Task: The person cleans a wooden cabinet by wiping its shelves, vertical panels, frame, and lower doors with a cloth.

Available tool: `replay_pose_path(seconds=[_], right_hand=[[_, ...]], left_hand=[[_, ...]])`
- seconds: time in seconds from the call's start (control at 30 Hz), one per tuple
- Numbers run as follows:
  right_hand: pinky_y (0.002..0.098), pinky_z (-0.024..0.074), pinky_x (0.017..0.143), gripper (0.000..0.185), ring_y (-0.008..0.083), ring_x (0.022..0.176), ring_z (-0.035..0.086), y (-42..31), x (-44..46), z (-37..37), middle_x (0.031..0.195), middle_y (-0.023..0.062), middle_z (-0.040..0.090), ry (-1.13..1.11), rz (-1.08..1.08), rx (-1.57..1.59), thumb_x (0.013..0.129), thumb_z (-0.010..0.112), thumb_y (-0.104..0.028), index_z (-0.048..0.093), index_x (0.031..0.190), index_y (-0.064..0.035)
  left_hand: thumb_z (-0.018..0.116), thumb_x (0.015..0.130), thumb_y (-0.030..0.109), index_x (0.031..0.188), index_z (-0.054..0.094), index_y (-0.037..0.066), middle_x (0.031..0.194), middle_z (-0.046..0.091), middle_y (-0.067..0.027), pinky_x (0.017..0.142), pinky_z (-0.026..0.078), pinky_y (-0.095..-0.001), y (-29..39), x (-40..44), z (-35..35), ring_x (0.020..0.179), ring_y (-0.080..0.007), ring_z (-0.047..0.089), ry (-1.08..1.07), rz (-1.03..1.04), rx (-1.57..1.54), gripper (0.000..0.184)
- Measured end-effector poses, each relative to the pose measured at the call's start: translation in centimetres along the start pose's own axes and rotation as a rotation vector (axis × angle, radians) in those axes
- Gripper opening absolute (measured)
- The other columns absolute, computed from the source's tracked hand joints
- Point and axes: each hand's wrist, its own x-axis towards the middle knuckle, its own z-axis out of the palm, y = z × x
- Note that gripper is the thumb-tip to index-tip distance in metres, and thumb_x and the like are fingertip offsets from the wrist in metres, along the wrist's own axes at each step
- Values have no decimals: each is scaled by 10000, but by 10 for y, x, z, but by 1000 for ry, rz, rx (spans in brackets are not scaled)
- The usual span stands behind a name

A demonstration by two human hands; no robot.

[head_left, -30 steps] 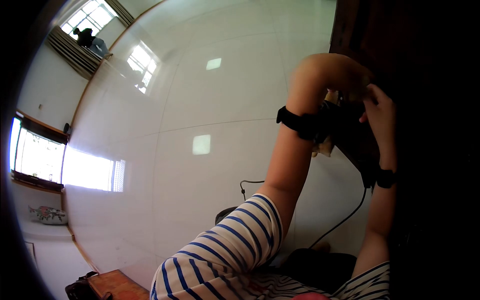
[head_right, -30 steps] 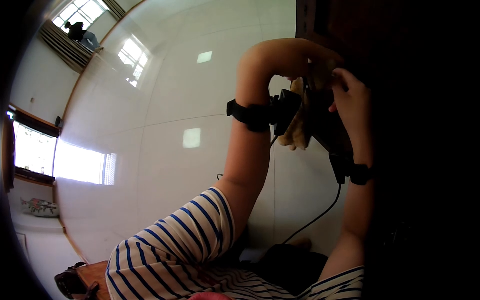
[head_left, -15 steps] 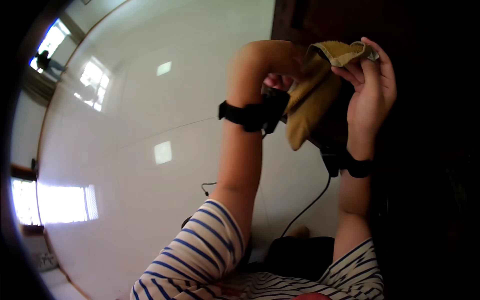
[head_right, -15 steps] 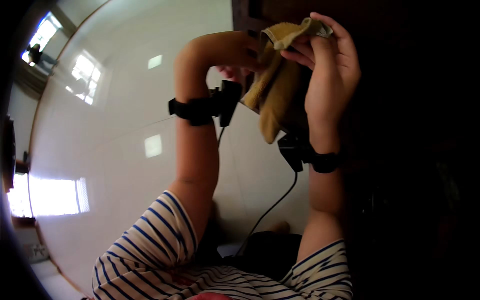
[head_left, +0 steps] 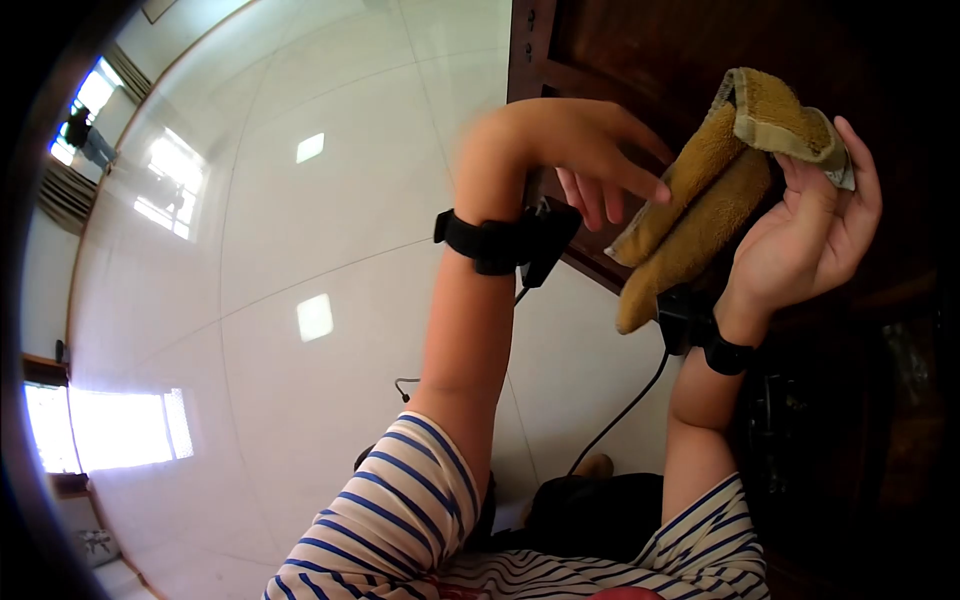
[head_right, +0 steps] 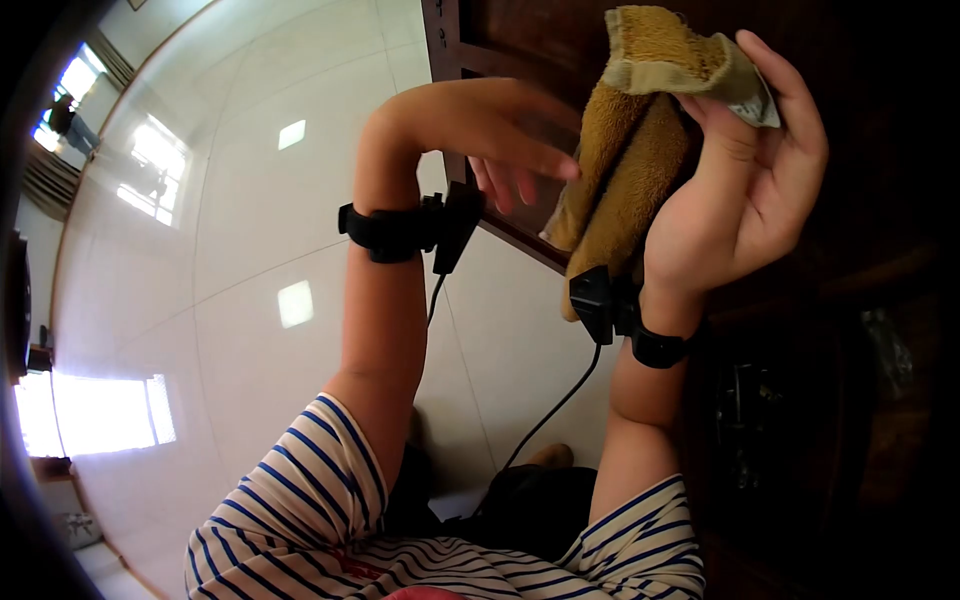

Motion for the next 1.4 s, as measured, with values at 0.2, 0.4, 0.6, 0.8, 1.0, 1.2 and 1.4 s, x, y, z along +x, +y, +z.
replay_pose_path(seconds=[0.2, 0.4, 0.6, 0.8, 1.0, 1.2, 1.4], right_hand=[[319, 559, 790, 298, 233, 880, 636, -17, 15, 24, 984, 195, 619, -35, 14, -49, 849, 438, 73, 517, 1135, 92], [369, 581, 781, 254, 287, 865, 659, -16, 28, 13, 1033, 233, 612, 3, 11, -58, 889, 444, 32, 497, 1119, 126], [372, 528, 891, 299, 317, 988, 626, -7, 37, -19, 1136, 267, 573, -182, -147, -429, 939, 434, -41, 429, 1185, 130], [442, 296, 1079, 828, 342, 1310, 340, -20, 32, 8, 1439, 191, 319, -664, 11, -840, 859, 627, -277, 97, 1455, -58], [427, 470, 924, 922, 330, 1206, 462, -7, 7, 19, 1422, 111, 365, -971, 67, -1093, 767, 688, -116, 118, 1454, -346], [366, 522, 828, 816, 254, 1001, 590, 21, 4, 24, 1187, 75, 562, -808, 38, -1196, 772, 643, 1, 287, 1410, -362], [356, 500, 852, 656, 251, 998, 589, 45, 14, 17, 1119, 41, 604, -690, -49, -1014, 787, 593, 39, 460, 1326, -311]], left_hand=[[605, 847, 241, 1040, 647, 36, 768, 686, -115, 628, 550, -288, 5, 1, -15, 673, -194, 681, -99, -35, -15, 285], [560, 889, 215, 961, 625, -15, 737, 680, -132, 559, 542, -250, -15, -13, -40, 615, -217, 677, 290, 291, -132, 250], [568, 855, 121, 975, 624, -5, 757, 674, -127, 633, 519, -302, 11, -17, -21, 698, -226, 667, 978, 750, -192, 183], [549, 738, -4, 857, 613, 31, 811, 616, -131, 717, 475, -396, 50, 7, -26, 812, -315, 582, 1593, 1093, 97, 139], [547, 872, 69, 1142, 460, -59, 1027, 594, -182, 905, 435, -394, 33, -5, -33, 1025, -308, 553, 1374, 839, 218, 312], [516, 644, -29, 791, 611, 39, 777, 603, -105, 724, 460, -390, 23, 27, -28, 797, -298, 559, 1635, 936, 227, 188], [539, 652, 4, 806, 619, 39, 815, 630, -94, 762, 451, -391, 2, 43, -23, 832, -296, 572, 1598, 756, 184, 177]])
